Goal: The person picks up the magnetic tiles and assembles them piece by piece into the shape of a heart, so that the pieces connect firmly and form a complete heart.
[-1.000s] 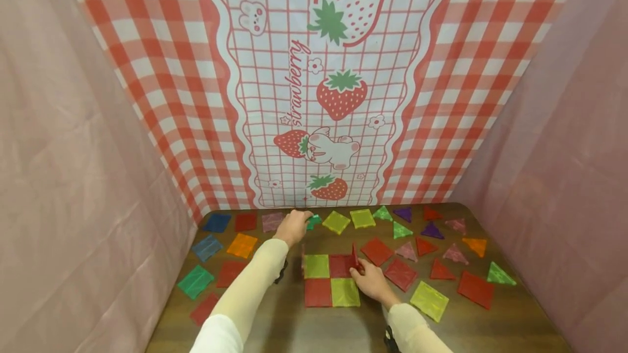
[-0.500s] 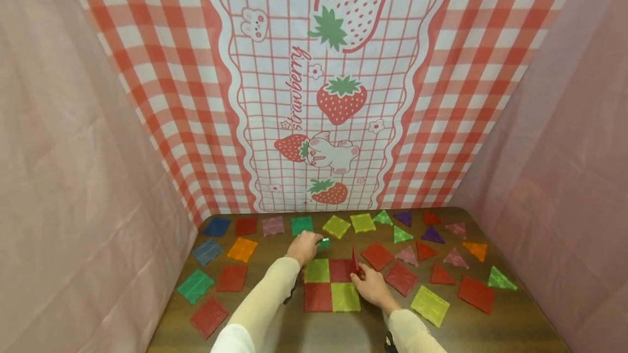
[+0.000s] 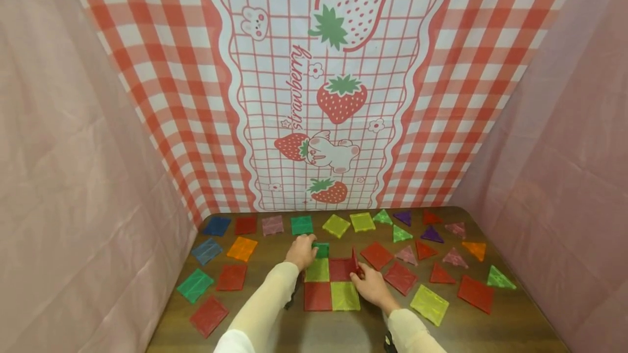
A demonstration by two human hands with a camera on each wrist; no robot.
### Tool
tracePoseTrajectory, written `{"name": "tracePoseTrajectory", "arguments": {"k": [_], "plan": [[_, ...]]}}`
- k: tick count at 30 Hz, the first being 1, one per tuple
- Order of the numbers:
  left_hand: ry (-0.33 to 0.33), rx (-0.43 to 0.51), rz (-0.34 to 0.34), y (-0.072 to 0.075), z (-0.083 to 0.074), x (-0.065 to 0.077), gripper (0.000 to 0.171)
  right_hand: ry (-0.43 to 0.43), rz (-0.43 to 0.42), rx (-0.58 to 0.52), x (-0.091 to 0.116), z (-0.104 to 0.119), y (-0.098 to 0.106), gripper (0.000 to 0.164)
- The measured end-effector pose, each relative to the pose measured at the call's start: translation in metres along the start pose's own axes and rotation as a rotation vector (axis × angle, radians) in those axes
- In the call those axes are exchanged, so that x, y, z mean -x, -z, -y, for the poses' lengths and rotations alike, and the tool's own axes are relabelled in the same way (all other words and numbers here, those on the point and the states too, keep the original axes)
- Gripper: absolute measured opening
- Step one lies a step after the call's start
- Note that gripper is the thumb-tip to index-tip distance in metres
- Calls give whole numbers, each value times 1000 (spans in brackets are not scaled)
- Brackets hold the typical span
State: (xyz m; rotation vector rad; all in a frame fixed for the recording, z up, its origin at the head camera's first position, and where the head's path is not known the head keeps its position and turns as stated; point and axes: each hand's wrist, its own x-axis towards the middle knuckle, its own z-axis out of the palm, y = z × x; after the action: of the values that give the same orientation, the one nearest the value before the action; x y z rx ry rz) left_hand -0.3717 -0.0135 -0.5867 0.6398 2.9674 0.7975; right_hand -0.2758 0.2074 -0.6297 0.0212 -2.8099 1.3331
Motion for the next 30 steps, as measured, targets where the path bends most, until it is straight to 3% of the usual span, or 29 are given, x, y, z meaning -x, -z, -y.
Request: {"name": "tracePoseTrajectory", "arguments": {"k": [8, 12, 15, 21, 27, 30], "plan": [[60, 238, -63, -2, 4, 5, 31, 6, -16, -8, -1, -1, 0, 49], [100, 246, -99, -3, 7, 6, 28, 5, -3, -2, -1, -1, -1, 50], [112, 236, -82, -3, 9, 7, 31, 1, 1, 1, -1, -1, -2, 51], [145, 334, 2, 0, 13, 12, 41, 4, -3, -4, -2, -2, -3, 51], [143, 365, -15, -2, 19, 17, 42, 7, 10, -2, -3, -5, -2, 53], [171, 387, -14, -3, 20, 18, 42, 5, 61, -43, -2, -7, 2, 55]]}}
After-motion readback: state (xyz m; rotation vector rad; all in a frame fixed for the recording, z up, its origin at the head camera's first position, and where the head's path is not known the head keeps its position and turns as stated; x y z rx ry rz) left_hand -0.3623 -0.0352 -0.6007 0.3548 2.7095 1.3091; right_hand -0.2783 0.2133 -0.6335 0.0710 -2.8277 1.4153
